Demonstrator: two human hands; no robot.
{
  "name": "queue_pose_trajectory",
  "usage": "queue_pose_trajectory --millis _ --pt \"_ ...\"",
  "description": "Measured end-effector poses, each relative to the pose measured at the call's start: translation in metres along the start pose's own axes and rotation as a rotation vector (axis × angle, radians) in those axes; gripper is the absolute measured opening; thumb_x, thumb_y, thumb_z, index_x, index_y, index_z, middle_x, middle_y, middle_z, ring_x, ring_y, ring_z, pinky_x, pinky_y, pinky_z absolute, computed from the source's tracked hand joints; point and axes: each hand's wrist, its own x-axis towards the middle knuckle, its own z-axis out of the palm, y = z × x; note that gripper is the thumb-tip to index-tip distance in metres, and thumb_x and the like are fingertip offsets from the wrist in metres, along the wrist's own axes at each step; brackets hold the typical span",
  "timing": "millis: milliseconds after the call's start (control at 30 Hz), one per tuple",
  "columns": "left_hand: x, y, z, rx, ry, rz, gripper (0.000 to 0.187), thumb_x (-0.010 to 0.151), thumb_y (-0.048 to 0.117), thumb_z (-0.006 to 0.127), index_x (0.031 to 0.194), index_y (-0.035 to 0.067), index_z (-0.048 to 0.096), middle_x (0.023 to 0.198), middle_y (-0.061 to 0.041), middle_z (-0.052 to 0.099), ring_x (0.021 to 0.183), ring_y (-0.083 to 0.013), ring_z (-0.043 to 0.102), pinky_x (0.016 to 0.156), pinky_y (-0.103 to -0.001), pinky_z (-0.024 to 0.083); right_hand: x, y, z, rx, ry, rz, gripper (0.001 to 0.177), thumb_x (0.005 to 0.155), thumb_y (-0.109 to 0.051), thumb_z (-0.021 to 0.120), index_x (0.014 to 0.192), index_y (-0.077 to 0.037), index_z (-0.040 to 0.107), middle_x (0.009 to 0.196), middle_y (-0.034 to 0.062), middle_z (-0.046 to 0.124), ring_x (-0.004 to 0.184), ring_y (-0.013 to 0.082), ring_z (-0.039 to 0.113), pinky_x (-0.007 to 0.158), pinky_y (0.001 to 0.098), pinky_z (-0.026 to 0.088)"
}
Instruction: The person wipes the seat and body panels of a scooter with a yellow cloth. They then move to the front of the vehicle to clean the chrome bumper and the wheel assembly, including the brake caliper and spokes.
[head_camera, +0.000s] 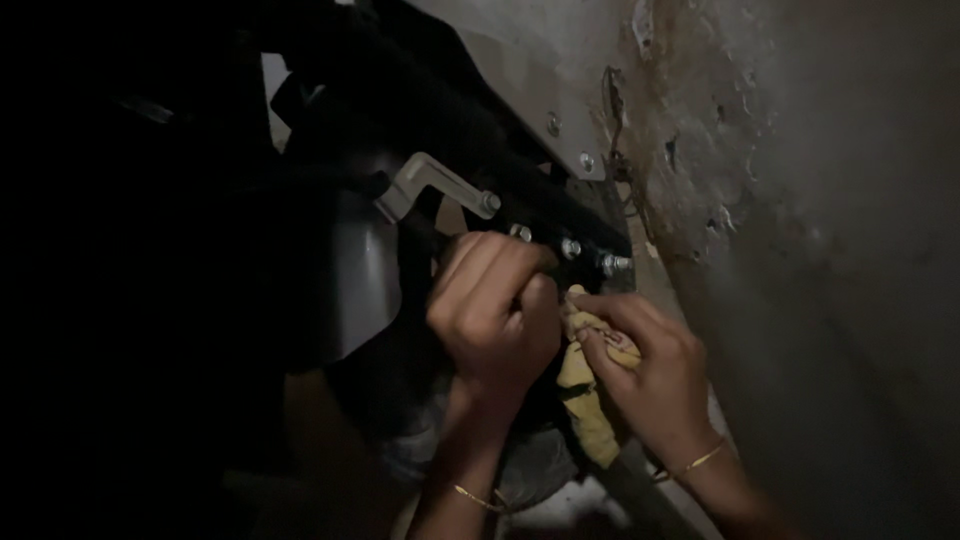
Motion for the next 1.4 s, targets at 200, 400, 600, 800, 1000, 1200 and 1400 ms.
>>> queue_pose_trajectory --millis 200,400,600,800,1000,1200,1400 --pt "-0.001 -0.011 0.009 0.096 0.001 0.076 0.006 0.081 -0.002 0.057 0.077 0.0 0.061 0.073 -0.011 0.057 0.068 -0.027 0.059 0.064 -0.036 0.049 0.022 0.0 -0.005 0.031 -0.153 0.173 0.023 0.084 -0.018 0.072 0.105 -0.009 0.076 0.097 0.0044 0.081 0.091 0.0191 0.081 0.077 0.0336 0.06" --pt "-0.005 -0.015 0.01 0.127 -0.023 0.077 0.006 0.081 -0.002 0.057 0.078 -0.001 0.061 0.073 -0.011 0.056 0.068 -0.0269 0.057 0.065 -0.036 0.049 0.011 0.003 0.007 0.052 -0.053 0.141 0.026 0.088 -0.018 0.07 0.112 -0.011 0.075 0.103 0.0064 0.079 0.092 0.0205 0.079 0.078 0.0352 0.059" --pt "-0.003 -0.006 0.006 0.112 -0.007 0.052 0.007 0.084 -0.001 0.057 0.078 0.0 0.061 0.074 -0.011 0.057 0.069 -0.0273 0.058 0.064 -0.036 0.049 -0.052 0.012 0.027 -0.259 0.109 -0.074 0.042 0.088 -0.02 0.068 0.129 -0.011 0.073 0.122 0.023 0.066 0.09 0.0358 0.071 0.071 0.042 0.056" --pt "0.001 0.007 -0.001 -0.037 0.011 -0.077 0.012 0.089 0.001 0.056 0.08 0.0 0.064 0.077 -0.009 0.063 0.071 -0.0211 0.063 0.066 -0.032 0.051 -0.1 0.024 0.041 -0.289 0.019 -0.381 0.028 0.083 -0.026 0.076 0.109 -0.013 0.076 0.109 0.0172 0.071 0.085 0.032 0.072 0.071 0.0414 0.058" --pt "0.003 0.011 -0.032 -0.469 0.041 -0.43 0.02 0.091 -0.003 0.049 0.088 0.001 0.069 0.084 -0.006 0.069 0.071 -0.0107 0.065 0.064 -0.023 0.055 -0.089 0.005 0.014 -0.13 0.151 -0.148 0.031 0.079 -0.015 0.076 0.11 -0.015 0.078 0.109 0.0097 0.071 0.089 0.0233 0.074 0.07 0.0343 0.059" --pt "0.008 0.015 -0.047 -0.411 0.044 -0.469 0.021 0.093 -0.006 0.049 0.091 0.0 0.069 0.084 -0.006 0.071 0.073 -0.0094 0.068 0.064 -0.021 0.055 -0.058 -0.036 0.0 -0.076 0.262 -0.301 0.04 0.086 -0.021 0.075 0.125 -0.013 0.07 0.126 0.0143 0.064 0.107 0.0284 0.07 0.082 0.0352 0.06" --pt "0.009 0.01 -0.037 -0.459 0.079 -0.487 0.021 0.091 -0.007 0.049 0.091 -0.001 0.069 0.083 -0.007 0.071 0.07 -0.0096 0.067 0.063 -0.022 0.055 -0.032 -0.056 0.014 -0.387 0.057 -0.454 0.041 0.078 -0.024 0.077 0.118 -0.016 0.077 0.112 0.0099 0.07 0.075 0.0217 0.065 0.06 0.0362 0.051"
